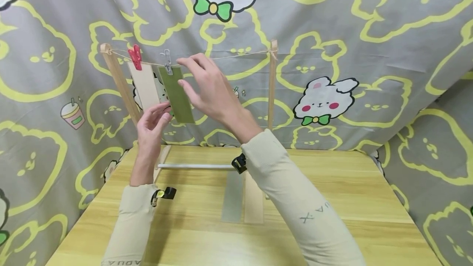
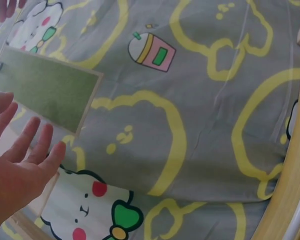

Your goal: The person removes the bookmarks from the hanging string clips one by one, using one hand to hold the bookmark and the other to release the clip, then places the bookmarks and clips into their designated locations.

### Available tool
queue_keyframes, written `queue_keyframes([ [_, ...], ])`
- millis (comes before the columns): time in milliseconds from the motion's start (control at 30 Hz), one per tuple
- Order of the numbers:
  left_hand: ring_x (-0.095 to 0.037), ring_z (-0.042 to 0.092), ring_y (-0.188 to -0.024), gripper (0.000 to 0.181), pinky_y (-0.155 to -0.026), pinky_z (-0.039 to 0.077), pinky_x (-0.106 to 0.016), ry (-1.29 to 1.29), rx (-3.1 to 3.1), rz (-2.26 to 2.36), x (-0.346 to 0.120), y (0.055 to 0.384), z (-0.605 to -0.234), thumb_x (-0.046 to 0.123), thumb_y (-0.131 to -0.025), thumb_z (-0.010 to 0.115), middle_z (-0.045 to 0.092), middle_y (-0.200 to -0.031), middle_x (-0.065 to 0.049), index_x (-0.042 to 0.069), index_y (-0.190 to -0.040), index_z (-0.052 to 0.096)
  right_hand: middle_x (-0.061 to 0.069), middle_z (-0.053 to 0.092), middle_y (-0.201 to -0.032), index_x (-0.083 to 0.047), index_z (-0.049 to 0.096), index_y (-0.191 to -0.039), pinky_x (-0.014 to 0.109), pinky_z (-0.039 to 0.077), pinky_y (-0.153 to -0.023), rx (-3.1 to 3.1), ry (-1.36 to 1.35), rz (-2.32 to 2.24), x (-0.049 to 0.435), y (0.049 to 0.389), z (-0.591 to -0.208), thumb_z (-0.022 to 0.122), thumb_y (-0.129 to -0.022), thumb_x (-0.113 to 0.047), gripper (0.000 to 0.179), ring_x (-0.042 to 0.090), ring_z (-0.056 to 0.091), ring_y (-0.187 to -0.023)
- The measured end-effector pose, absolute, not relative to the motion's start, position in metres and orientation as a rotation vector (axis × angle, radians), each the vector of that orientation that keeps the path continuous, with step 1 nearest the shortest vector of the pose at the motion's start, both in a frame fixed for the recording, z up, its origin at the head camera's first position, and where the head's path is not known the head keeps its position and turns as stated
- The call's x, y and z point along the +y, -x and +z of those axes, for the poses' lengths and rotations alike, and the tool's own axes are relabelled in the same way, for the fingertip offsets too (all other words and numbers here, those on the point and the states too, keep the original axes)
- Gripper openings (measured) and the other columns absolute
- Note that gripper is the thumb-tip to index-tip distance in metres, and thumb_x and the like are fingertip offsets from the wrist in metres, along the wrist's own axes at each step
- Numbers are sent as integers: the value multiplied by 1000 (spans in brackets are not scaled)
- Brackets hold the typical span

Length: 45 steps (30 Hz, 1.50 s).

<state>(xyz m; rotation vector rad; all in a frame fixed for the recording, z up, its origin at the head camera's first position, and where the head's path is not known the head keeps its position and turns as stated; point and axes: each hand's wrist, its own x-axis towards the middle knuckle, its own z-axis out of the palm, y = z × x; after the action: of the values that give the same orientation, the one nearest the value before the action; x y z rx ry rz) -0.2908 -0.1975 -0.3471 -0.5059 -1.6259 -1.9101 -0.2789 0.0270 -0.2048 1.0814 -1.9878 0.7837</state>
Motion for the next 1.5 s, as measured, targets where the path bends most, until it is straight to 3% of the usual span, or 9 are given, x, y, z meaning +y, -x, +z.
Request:
queue_keyframes([
  [433, -25, 62, -111, 32, -92, 53, -26, 509, -1621, -1950, -190, 294, -350, -7, -96, 65, 66, -122, -13, -12, -127, 61, 10, 62, -127, -2, 63, -134, 25, 40, -110, -1983, -1082, 779, 19, 285, -197, 68, -99, -14, 38, 22, 54, -123],
  [700, -21, 68, -105, 31, -90, 55, -25, 500, -1559, -1943, -186, 290, -354, -11, -92, 67, 65, -125, -13, -10, -123, 65, 11, 62, -127, -2, 63, -134, 26, 41, -110, -2015, -1065, 784, 19, 288, -198, 69, -99, -14, 38, 23, 54, -124],
  [900, -19, 66, -97, 38, -89, 56, -26, 522, -1521, -1934, -182, 286, -352, -18, -85, 71, 66, -123, -13, -8, -121, 67, 10, 62, -126, -2, 64, -133, 26, 41, -110, -2000, -1066, 766, 17, 292, -194, 68, -99, -13, 36, 22, 55, -122],
  [1067, -20, 64, -98, 39, -84, 55, -25, 528, -1486, -1941, -183, 283, -352, -21, -85, 68, 65, -123, -16, -12, -122, 64, 10, 63, -125, -2, 65, -131, 24, 42, -107, -2033, -1049, 757, 8, 296, -187, 65, -101, -14, 33, 22, 57, -121],
  [1500, -25, 63, -109, 38, -92, 57, -30, 528, -1487, -1939, -184, 276, -345, -22, -86, 67, 63, -125, -18, -12, -122, 63, 12, 64, -129, -1, 63, -133, 28, 47, -102, -2199, -934, 758, -10, 303, -171, 63, -102, -19, 36, 24, 59, -119],
])
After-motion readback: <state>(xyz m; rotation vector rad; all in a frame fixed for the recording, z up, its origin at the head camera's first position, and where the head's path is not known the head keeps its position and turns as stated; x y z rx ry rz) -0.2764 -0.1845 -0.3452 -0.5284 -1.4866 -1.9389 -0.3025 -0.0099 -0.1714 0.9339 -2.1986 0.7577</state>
